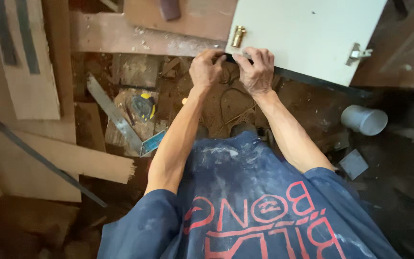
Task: The person sands the edges of a white cabinet door using a sanding block and a pair of scissors. The person repeatedly flips the door to work on different edges and continues sanding until the clip ends.
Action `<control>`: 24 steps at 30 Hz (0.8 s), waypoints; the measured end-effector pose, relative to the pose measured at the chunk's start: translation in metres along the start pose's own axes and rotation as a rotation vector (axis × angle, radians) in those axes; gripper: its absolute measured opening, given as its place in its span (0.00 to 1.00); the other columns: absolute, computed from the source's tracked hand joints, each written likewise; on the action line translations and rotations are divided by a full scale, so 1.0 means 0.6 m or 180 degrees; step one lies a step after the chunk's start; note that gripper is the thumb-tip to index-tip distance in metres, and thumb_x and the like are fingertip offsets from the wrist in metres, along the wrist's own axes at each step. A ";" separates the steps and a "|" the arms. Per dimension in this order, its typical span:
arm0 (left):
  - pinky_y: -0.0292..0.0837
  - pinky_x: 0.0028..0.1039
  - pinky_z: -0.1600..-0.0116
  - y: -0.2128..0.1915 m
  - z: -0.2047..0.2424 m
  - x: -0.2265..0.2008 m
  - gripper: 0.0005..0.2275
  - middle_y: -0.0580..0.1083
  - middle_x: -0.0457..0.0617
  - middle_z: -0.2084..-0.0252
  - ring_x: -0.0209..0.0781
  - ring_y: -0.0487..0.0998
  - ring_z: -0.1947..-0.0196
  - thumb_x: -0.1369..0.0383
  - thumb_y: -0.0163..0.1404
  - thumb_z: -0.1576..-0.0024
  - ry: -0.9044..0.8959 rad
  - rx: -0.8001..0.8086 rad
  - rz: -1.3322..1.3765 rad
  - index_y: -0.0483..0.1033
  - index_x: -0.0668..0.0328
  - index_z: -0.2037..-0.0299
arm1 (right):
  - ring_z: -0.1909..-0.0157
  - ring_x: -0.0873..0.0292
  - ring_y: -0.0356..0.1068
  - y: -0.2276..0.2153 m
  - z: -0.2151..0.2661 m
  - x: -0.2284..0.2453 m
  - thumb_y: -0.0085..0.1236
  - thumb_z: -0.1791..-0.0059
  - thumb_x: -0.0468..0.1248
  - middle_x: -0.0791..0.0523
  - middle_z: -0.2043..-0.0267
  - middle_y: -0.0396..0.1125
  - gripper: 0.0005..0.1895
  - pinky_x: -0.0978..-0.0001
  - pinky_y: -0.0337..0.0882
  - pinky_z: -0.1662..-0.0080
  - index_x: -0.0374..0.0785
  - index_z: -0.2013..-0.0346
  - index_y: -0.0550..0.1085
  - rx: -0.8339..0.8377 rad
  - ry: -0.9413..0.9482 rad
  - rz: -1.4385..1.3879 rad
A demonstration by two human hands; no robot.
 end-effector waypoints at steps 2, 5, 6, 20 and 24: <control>0.78 0.28 0.59 0.007 0.003 -0.013 0.06 0.81 0.40 0.59 0.36 0.81 0.63 0.65 0.61 0.44 0.0316 -0.0010 -0.0221 0.84 0.45 0.57 | 0.51 0.55 0.66 -0.019 0.012 -0.017 0.65 0.48 0.35 0.58 0.53 0.68 0.06 0.58 0.66 0.47 0.48 0.57 0.83 -0.0021 0.0089 0.0039; 0.76 0.25 0.56 0.015 0.008 -0.044 0.06 0.78 0.37 0.54 0.35 0.76 0.61 0.67 0.59 0.40 0.0976 -0.0012 -0.0788 0.83 0.43 0.55 | 0.51 0.55 0.65 -0.039 0.046 -0.060 0.68 0.47 0.35 0.58 0.53 0.69 0.05 0.59 0.65 0.48 0.49 0.58 0.84 -0.0072 0.0166 0.0152; 0.75 0.25 0.55 0.014 0.010 -0.052 0.06 0.77 0.37 0.54 0.36 0.74 0.59 0.66 0.60 0.40 0.1165 -0.0022 -0.0956 0.83 0.44 0.55 | 0.51 0.56 0.65 -0.046 0.061 -0.078 0.69 0.48 0.35 0.57 0.52 0.69 0.05 0.59 0.65 0.48 0.49 0.58 0.84 -0.0086 0.0170 0.0177; 0.64 0.38 0.40 0.080 0.027 -0.142 0.23 0.69 0.42 0.38 0.44 0.69 0.43 0.73 0.60 0.53 0.2603 0.0471 -0.2068 0.79 0.40 0.45 | 0.51 0.59 0.65 -0.042 0.098 -0.145 0.76 0.52 0.39 0.62 0.58 0.72 0.07 0.60 0.63 0.45 0.50 0.69 0.82 -0.0378 0.1188 -0.0326; 0.64 0.39 0.39 0.154 0.052 -0.196 0.19 0.70 0.38 0.42 0.44 0.69 0.43 0.69 0.62 0.49 0.2674 0.0845 -0.1961 0.79 0.41 0.46 | 0.51 0.57 0.64 -0.115 0.166 -0.227 0.77 0.54 0.42 0.60 0.57 0.72 0.09 0.58 0.62 0.44 0.47 0.68 0.82 -0.0536 0.1470 -0.0119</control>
Point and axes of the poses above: each hand's wrist, its own z-axis away from the middle knuckle, its own y-axis out of the palm, x = y × z, the point moved 9 cm from there along -z, towards the middle knuckle
